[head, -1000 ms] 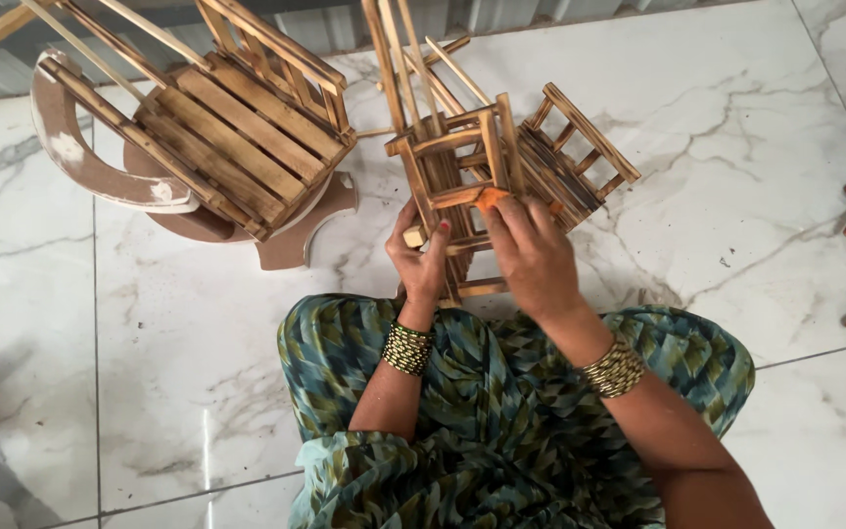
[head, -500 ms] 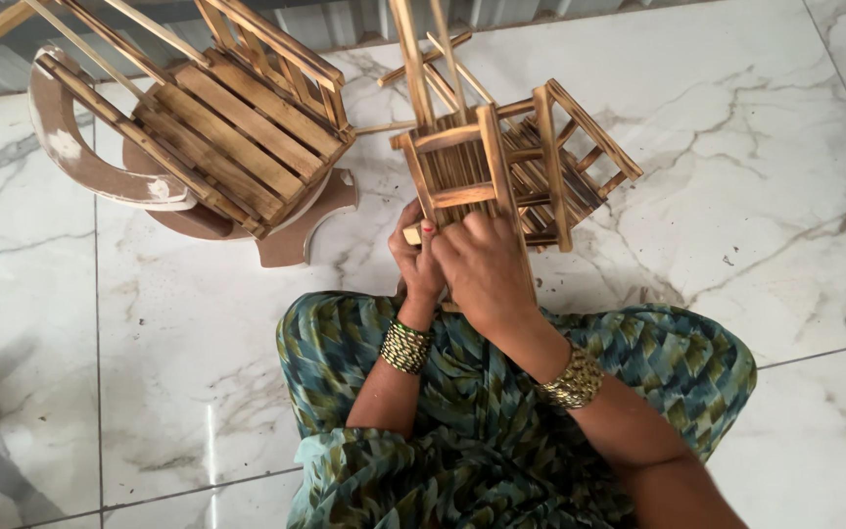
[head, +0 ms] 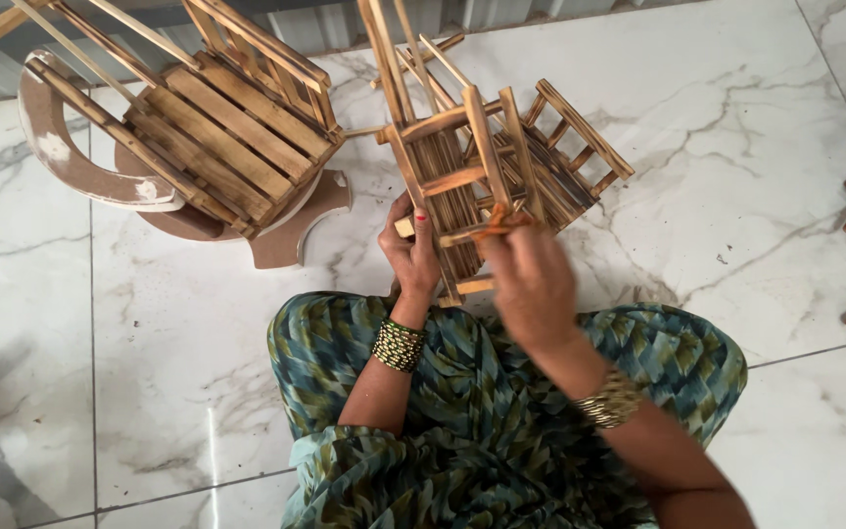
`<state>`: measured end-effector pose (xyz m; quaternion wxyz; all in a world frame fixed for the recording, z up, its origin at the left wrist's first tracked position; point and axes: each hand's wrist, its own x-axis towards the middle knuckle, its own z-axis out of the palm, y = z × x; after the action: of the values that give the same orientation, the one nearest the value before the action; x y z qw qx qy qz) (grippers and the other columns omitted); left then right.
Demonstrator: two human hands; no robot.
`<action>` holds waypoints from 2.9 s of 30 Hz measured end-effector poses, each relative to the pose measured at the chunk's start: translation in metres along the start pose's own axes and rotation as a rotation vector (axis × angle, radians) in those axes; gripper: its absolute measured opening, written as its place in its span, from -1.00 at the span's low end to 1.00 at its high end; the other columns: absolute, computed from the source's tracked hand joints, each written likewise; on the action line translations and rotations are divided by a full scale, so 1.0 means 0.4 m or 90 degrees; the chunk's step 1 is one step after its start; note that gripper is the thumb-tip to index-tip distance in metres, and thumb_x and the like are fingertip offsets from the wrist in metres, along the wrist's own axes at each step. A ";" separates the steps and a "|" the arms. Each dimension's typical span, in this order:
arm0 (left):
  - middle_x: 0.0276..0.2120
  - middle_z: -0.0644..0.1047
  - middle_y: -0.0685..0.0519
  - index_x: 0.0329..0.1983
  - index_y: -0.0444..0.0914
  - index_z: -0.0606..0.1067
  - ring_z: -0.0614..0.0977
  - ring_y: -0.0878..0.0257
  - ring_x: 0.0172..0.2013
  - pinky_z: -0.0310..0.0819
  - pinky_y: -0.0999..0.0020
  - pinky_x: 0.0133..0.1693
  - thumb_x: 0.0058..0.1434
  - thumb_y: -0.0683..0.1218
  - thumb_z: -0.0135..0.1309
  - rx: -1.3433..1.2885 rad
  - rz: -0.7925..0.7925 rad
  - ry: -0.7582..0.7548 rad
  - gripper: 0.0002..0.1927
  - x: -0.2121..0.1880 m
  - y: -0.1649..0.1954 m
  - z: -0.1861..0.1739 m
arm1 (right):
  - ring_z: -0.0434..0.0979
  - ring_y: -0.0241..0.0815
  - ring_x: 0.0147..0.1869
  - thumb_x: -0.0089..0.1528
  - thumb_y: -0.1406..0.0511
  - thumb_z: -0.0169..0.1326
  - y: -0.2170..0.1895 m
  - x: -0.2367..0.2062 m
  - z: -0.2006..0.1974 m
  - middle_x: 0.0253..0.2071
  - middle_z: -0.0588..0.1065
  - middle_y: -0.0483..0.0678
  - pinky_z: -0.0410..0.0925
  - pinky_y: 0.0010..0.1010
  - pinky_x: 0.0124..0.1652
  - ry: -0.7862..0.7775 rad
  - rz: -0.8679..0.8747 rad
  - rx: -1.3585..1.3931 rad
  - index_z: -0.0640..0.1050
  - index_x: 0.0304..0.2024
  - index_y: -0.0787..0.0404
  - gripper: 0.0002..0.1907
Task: The person sits on the floor and assembles small wooden chairs by hand. They pick up chair frames, align the legs and slats, and press the pieces together to form complete chairs.
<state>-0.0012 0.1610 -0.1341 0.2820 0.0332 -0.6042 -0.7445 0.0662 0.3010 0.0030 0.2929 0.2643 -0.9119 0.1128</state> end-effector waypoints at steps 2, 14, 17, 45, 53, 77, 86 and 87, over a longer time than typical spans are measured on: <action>-0.29 0.54 0.01 0.14 -0.51 0.51 0.45 0.36 -0.29 0.37 0.42 -0.24 0.45 0.01 0.05 -0.001 -0.041 0.043 -0.55 0.003 -0.001 0.012 | 0.40 -0.02 -0.07 0.13 0.43 0.14 -0.031 -0.008 0.036 -0.19 0.38 -0.03 0.31 -0.17 -0.10 0.011 -0.018 0.061 0.55 -0.17 0.25 -0.80; -0.33 0.51 0.13 0.10 -0.49 0.47 0.43 0.46 -0.37 0.32 0.52 -0.34 0.46 -0.03 0.03 -0.059 0.013 0.036 -0.61 0.031 0.019 0.022 | 0.43 -0.04 -0.14 0.09 0.46 0.14 -0.052 0.000 0.027 -0.30 0.42 -0.05 0.27 -0.13 -0.12 -0.190 0.025 0.126 0.60 -0.20 0.24 -0.79; -0.41 0.46 0.19 0.08 -0.48 0.47 0.37 0.50 -0.43 0.20 0.56 -0.40 0.48 -0.03 0.01 -0.071 0.005 0.073 -0.63 0.045 0.018 0.014 | 0.49 0.01 0.08 0.12 0.39 0.18 -0.032 -0.032 -0.004 -0.16 0.46 0.02 0.32 -0.11 0.10 -0.078 -0.127 0.087 0.54 -0.26 0.31 -0.84; -0.15 0.58 -0.07 0.10 -0.42 0.46 0.62 0.18 -0.24 0.54 0.25 -0.16 0.41 0.27 -0.12 -0.356 -0.277 0.219 -0.35 0.069 0.013 0.039 | 0.49 -0.06 -0.15 0.24 0.55 0.12 0.068 -0.153 0.163 -0.16 0.45 0.02 0.37 -0.31 -0.19 0.300 0.255 0.220 0.54 -0.26 0.33 -0.92; -0.11 0.60 -0.06 0.13 -0.44 0.48 0.63 0.17 -0.20 0.53 0.26 -0.12 0.42 0.26 -0.10 -0.404 -0.330 0.242 -0.35 0.056 -0.046 0.062 | 0.56 -0.21 -0.19 0.27 0.52 0.08 0.045 -0.133 0.161 -0.18 0.51 -0.06 0.50 -0.36 -0.21 0.365 0.270 0.473 0.54 -0.21 0.23 -0.87; -0.01 0.57 0.01 0.23 -0.29 0.42 0.63 0.19 -0.12 0.57 0.24 -0.08 0.49 0.16 -0.16 -0.591 -0.365 -0.054 -0.51 0.040 -0.082 -0.026 | 0.61 -0.10 -0.04 0.24 0.56 0.05 0.042 -0.096 0.036 -0.04 0.52 0.04 0.51 -0.32 -0.08 0.092 0.224 0.452 0.61 -0.01 0.28 -0.70; -0.07 0.57 -0.07 0.46 -0.40 0.35 0.62 0.11 -0.23 0.52 0.24 -0.25 0.71 0.21 -0.19 -0.868 -0.274 -0.340 -0.38 0.003 -0.086 -0.045 | 0.51 0.08 0.03 0.11 0.47 0.19 0.009 -0.029 0.148 -0.05 0.49 0.10 0.40 -0.10 -0.01 0.058 0.046 0.409 0.54 -0.10 0.35 -0.71; -0.07 0.56 -0.03 0.37 -0.34 0.35 0.62 0.13 -0.19 0.55 0.23 -0.20 0.61 0.23 -0.19 -0.802 -0.352 -0.245 -0.40 0.002 -0.084 -0.046 | 0.53 0.05 0.02 0.12 0.47 0.19 0.014 0.004 0.162 -0.08 0.51 0.05 0.41 -0.11 0.00 0.063 0.050 0.327 0.56 -0.12 0.32 -0.74</action>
<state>-0.0074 0.1483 -0.1695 -0.0630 -0.1163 -0.0681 -0.9889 0.0311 0.2816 -0.0485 0.2560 0.2888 -0.8476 0.3642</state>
